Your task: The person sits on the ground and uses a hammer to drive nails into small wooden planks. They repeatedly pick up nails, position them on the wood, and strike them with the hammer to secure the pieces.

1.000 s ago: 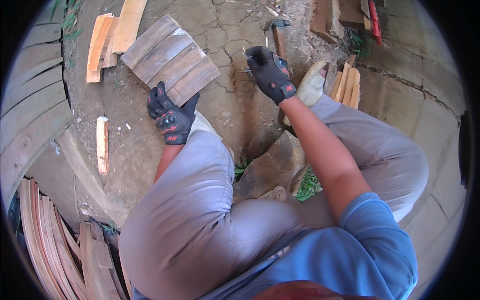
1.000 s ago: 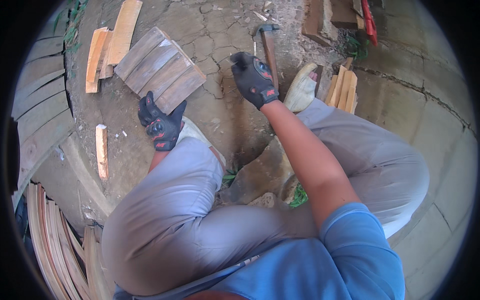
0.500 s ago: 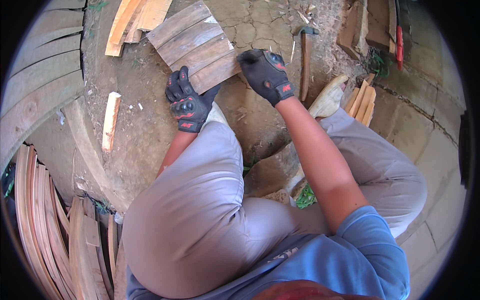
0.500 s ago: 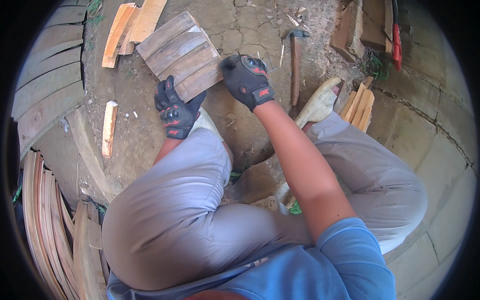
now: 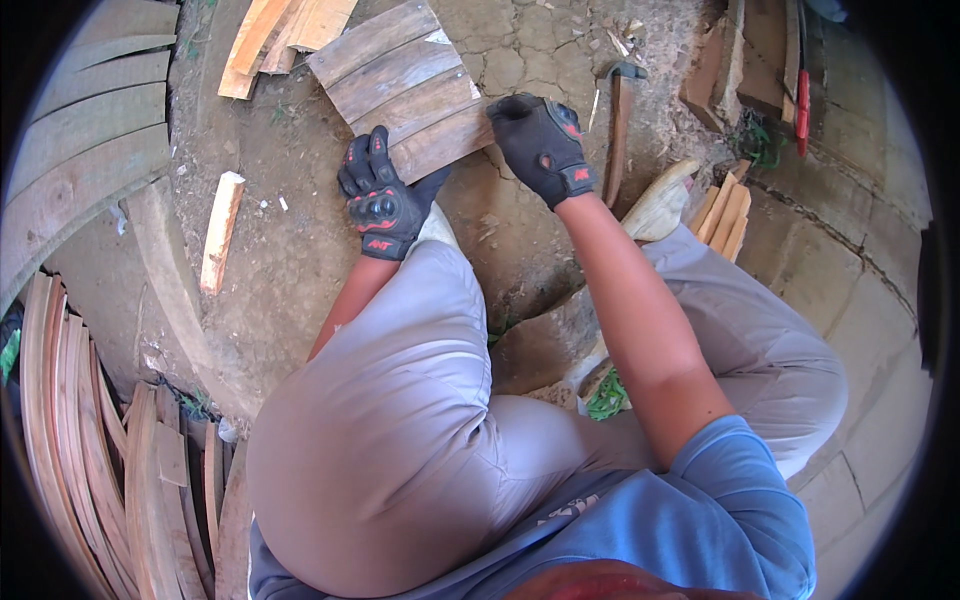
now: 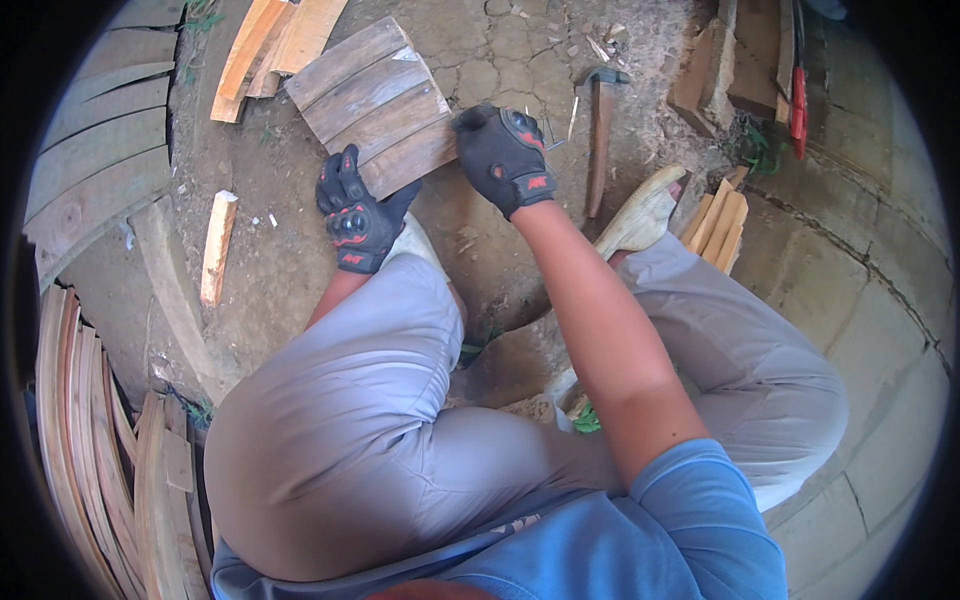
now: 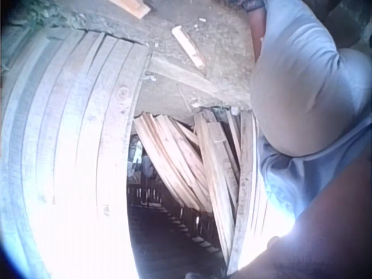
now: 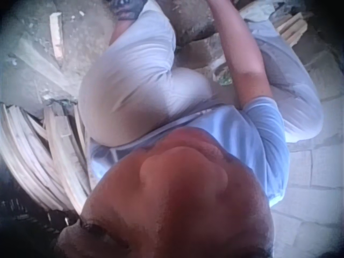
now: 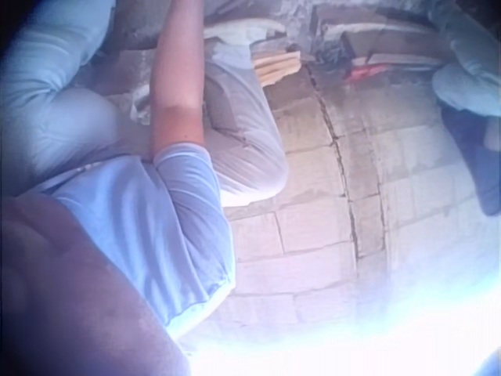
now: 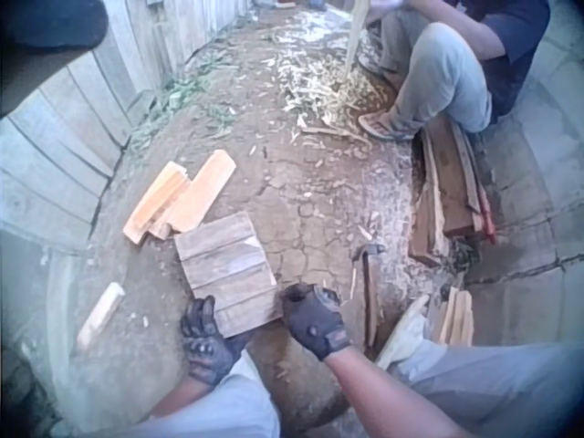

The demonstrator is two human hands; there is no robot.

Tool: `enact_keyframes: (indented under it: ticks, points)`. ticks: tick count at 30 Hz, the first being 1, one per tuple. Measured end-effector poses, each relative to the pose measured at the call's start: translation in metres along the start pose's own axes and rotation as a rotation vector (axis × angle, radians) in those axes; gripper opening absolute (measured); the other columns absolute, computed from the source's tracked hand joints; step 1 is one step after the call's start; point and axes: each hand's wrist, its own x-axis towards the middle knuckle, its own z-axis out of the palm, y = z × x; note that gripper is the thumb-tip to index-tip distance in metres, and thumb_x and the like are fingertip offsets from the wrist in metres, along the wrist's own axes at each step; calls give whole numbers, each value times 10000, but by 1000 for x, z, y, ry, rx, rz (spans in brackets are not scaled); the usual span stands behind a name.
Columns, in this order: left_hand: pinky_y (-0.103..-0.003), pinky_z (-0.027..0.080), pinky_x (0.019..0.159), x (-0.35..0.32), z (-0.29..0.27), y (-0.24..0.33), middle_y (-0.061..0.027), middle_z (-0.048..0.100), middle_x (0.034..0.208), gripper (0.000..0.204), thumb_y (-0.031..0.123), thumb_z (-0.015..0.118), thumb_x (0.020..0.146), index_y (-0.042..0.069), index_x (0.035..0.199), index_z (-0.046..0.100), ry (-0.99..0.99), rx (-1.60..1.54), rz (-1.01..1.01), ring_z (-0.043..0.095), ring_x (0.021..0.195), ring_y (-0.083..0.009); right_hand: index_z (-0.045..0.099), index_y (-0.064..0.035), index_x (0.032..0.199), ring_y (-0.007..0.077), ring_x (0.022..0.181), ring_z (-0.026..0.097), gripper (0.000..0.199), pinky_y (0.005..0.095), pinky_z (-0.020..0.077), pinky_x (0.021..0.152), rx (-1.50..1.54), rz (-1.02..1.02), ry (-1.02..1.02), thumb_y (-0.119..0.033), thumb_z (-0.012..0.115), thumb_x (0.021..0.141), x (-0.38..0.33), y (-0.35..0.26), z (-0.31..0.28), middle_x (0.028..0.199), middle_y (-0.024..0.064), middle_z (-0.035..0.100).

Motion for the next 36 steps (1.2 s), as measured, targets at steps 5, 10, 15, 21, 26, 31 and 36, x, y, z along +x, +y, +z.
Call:
enact_keyframes:
  ticks: [5,10,15,21,26,31,36]
  points:
    - [-641,359,1167,0,-7,0,-248,499,1472,1082,617,933,756,53,1554,468,-49,30,-14,454,1384,-484,837,-124,1090,404,1002,761,298,491,587,913,31,56,-36,-289,647,931,3,-10,-7,1045,170,804]
    - [-614,355,1195,4,-26,-6,-226,527,1466,1060,611,935,740,42,1527,511,-84,-28,61,461,1403,-465,832,-128,1085,410,1025,763,319,504,587,946,34,92,-1,-277,661,861,6,-9,-7,1051,201,802]
    - [-584,389,1198,30,-41,15,-209,565,1452,938,461,954,771,40,1503,548,-14,-182,238,514,1390,-427,807,-109,1157,417,1085,754,369,489,579,988,32,199,-60,-264,678,849,13,-20,-19,1104,227,796]
    - [-521,390,1246,71,4,34,-169,596,1507,742,262,873,873,80,1520,558,-174,-315,270,523,1445,-396,785,-85,1198,400,1117,751,410,461,568,1019,50,177,-71,-281,756,839,22,-17,-22,1118,208,803]
    - [-499,416,1243,71,25,30,-163,616,1506,633,233,828,918,125,1500,604,-265,-402,230,549,1438,-387,770,-79,1236,369,1100,762,465,441,569,1012,67,128,-90,-339,813,852,23,-11,-26,1096,182,816]
    - [-495,445,1218,74,28,34,-140,659,1450,619,216,835,902,163,1483,630,-253,-396,242,590,1388,-374,766,-64,1238,347,1077,773,500,434,574,993,159,158,-121,-374,834,851,24,-25,-28,1081,181,819]
    - [-496,501,1137,76,28,47,-124,693,1400,603,174,811,899,171,1477,640,-201,-386,224,627,1320,-360,766,-48,1239,331,1075,778,561,417,577,988,161,190,-154,-412,860,823,28,-19,-34,1082,170,822]
